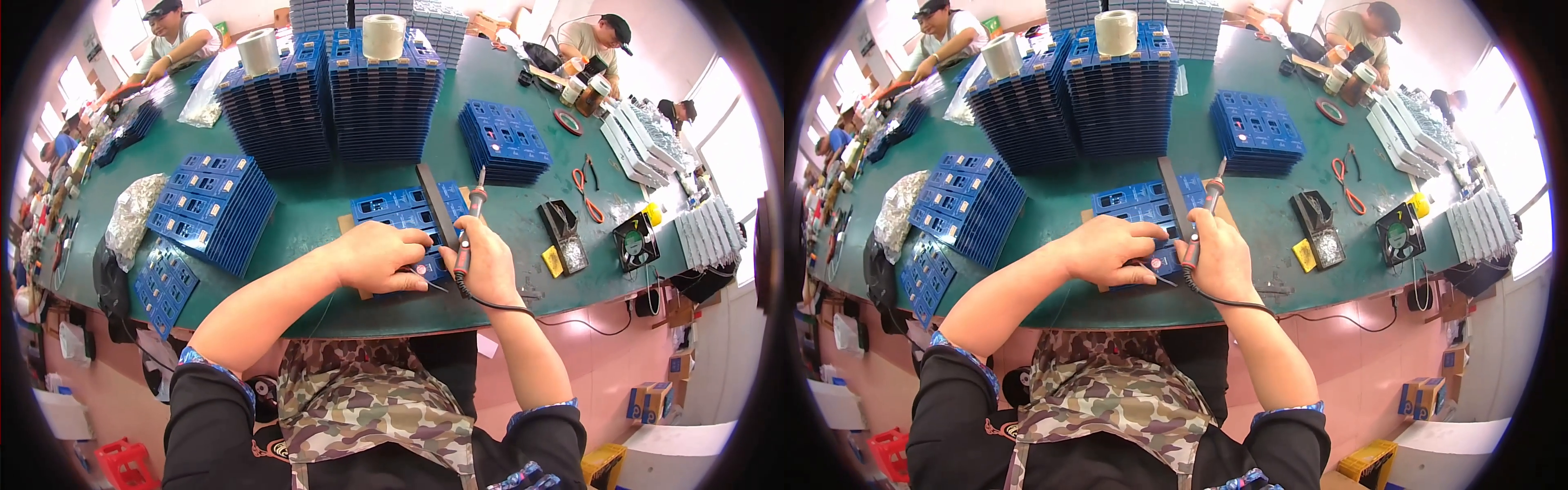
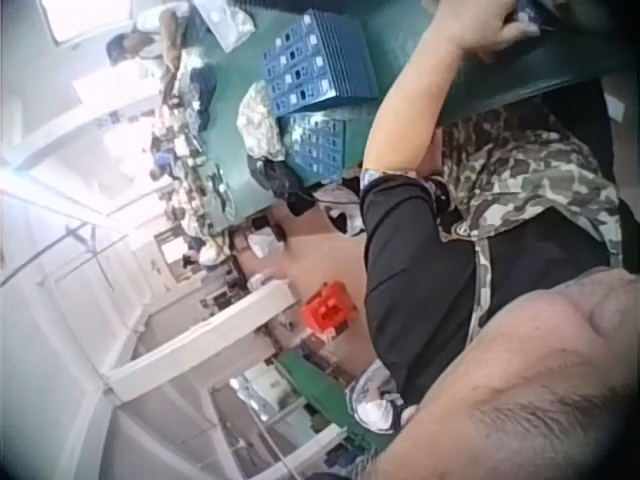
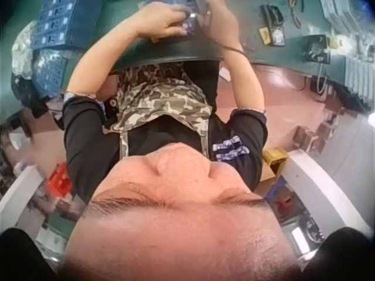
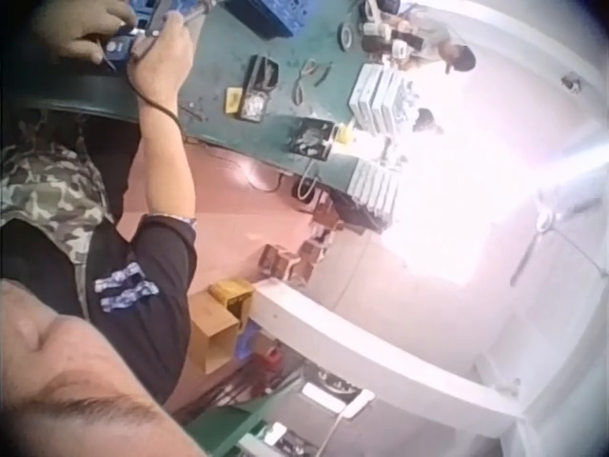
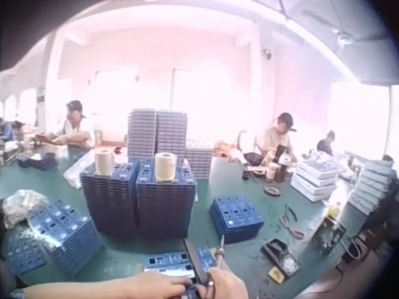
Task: The person solders electronic components onto circuit board panels using a soldering iron and solder wire while holding the pieces with a metal bar.
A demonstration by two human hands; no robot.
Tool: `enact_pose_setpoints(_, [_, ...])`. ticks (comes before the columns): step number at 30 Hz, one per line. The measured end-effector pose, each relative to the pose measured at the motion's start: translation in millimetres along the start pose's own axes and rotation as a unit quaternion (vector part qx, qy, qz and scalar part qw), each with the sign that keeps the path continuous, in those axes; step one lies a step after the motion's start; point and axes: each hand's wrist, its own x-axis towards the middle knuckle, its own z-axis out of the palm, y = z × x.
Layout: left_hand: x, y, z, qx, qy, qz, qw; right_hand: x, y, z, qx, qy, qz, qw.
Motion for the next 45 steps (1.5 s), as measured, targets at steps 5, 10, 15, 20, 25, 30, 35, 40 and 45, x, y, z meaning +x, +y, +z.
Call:
enact_pose_setpoints(5, [6, 1, -1, 0.019, -0.016, 0.022, 0.999, -1, 2, 4, 0.018, 0.016, -0.001, 1.0])
enact_pose_setpoints(10, [9, 9, -6, 0.051, -0.044, 0.019, 0.998, -1, 3, 8, 0.02, 0.026, -0.011, 0.999])
enact_pose_setpoints(15, [13, 16, -9, 0.077, -0.07, 0.014, 0.994, -5, 7, -3, 0.041, 0.066, -0.013, 0.997])
enact_pose_setpoints(20, [14, 19, -15, 0.071, -0.079, 0.0, 0.994, -21, 35, -44, -0.004, 0.111, 0.02, 0.994])
enact_pose_setpoints(25, [20, 20, -17, 0.053, -0.096, -0.009, 0.994, -60, 80, -68, -0.06, 0.072, 0.065, 0.993])
enact_pose_setpoints(30, [20, 20, -18, 0.058, -0.091, -0.014, 0.994, -79, 100, -66, -0.068, 0.079, 0.055, 0.993])
enact_pose_setpoints(35, [22, 17, -13, 0.052, -0.061, -0.022, 0.997, -78, 93, -68, -0.133, 0.09, 0.052, 0.986])
enact_pose_setpoints(40, [8, 1, -17, 0.015, 0.09, -0.097, 0.991, -56, 72, -58, -0.022, 0.104, 0.005, 0.994])
enact_pose_setpoints(45, [-31, -57, -31, -0.092, 0.211, -0.426, 0.875, -42, 60, -37, 0.137, 0.014, 0.032, 0.99])
